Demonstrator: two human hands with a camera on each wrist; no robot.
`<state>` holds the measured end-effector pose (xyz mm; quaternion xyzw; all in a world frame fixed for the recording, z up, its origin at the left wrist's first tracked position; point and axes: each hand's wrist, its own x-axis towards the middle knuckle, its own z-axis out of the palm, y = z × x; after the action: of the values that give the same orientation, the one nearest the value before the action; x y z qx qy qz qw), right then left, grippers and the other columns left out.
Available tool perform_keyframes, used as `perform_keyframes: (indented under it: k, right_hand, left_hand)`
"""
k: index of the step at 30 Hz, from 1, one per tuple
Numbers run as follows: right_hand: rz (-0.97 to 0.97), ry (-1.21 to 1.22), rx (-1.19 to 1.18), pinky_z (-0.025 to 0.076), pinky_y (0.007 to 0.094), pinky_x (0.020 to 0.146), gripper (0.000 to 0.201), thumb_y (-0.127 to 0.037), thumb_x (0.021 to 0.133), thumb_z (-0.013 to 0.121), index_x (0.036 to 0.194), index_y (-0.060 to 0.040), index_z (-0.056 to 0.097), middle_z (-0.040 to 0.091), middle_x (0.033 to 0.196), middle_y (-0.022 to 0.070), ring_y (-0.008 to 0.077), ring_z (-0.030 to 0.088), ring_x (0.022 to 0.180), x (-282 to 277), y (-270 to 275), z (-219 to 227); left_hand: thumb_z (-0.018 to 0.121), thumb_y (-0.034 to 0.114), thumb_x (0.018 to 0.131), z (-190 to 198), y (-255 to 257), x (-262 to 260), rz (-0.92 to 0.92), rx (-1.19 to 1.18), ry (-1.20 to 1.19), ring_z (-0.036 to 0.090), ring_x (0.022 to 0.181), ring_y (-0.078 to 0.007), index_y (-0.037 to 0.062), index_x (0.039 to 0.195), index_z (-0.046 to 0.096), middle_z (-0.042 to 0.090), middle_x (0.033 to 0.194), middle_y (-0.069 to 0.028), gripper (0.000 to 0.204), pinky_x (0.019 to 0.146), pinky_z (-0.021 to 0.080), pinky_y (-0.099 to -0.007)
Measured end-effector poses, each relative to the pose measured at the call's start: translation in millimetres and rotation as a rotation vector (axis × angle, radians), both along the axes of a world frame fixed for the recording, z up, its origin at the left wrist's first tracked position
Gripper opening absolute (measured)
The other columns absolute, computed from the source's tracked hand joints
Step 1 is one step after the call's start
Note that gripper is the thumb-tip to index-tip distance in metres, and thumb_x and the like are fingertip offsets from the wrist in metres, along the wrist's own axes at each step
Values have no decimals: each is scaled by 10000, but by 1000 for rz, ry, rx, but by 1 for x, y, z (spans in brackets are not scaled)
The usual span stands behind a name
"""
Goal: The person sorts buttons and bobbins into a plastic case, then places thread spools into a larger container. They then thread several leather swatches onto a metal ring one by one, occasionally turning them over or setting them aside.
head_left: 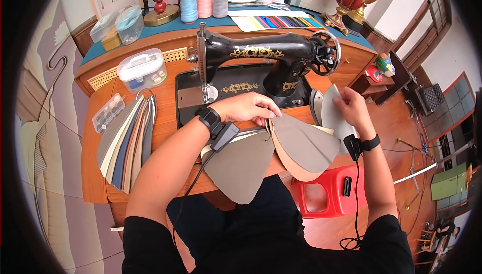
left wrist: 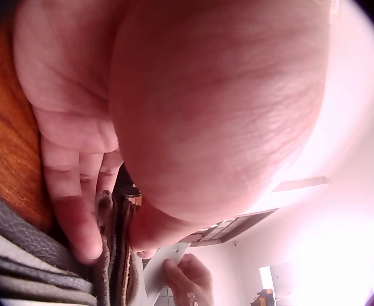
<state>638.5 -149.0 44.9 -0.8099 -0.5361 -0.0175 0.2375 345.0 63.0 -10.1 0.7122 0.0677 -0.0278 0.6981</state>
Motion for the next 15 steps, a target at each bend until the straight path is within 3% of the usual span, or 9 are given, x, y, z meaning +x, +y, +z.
perform_keyframes:
  k: [3, 6, 8, 10, 14, 15]
  right_hand:
    - [66, 244, 171, 474, 267, 645, 85, -58, 938, 661, 987, 11, 652, 636, 749, 27, 73, 548, 699, -9, -7, 15]
    - [126, 304, 308, 471, 253, 660, 120, -65, 973, 637, 1066, 3, 666, 647, 795, -7, 59, 549, 721, -16, -9, 26]
    - [157, 286, 384, 471, 226, 727, 209, -114, 1013, 625, 1186, -3, 667, 674, 909, -12, 47, 560, 797, -26, -12, 40]
    - [206, 289, 520, 471, 217, 747, 221, -130, 1023, 621, 1186, 12, 665, 673, 946, -15, 43, 564, 830, -33, -10, 50]
    - [234, 338, 455, 477, 221, 746, 236, -156, 1033, 611, 1187, 12, 672, 674, 949, -18, 46, 574, 840, -56, -12, 76]
    - [247, 309, 339, 489, 234, 728, 235, -173, 1030, 613, 1167, 3, 688, 685, 924, -11, 53, 586, 814, -65, -12, 81]
  left_hand:
    - [604, 168, 1014, 2, -1, 0, 5, 9, 10, 625, 847, -70, 49, 1216, 691, 636, 1005, 12, 250, 787, 533, -238]
    - [608, 172, 1011, 2, -2, 0, 19, 9, 21, 619, 843, -70, 48, 1209, 692, 639, 1010, 9, 249, 789, 532, -237]
    - [610, 171, 1007, 1, -1, 0, 22, 3, 13, 612, 839, -71, 44, 1207, 693, 641, 1018, 6, 250, 790, 531, -236]
    - [610, 168, 1005, 0, -1, 0, 19, 8, 10, 611, 838, -72, 43, 1209, 691, 642, 1022, 5, 253, 790, 531, -236]
    - [610, 161, 1000, 0, -1, 0, 17, -2, 1, 608, 834, -74, 37, 1219, 683, 643, 1023, -1, 263, 787, 529, -235]
    - [610, 161, 1000, 0, -1, 0, 16, -2, 1, 608, 834, -74, 37, 1219, 683, 643, 1023, -1, 263, 787, 529, -235]
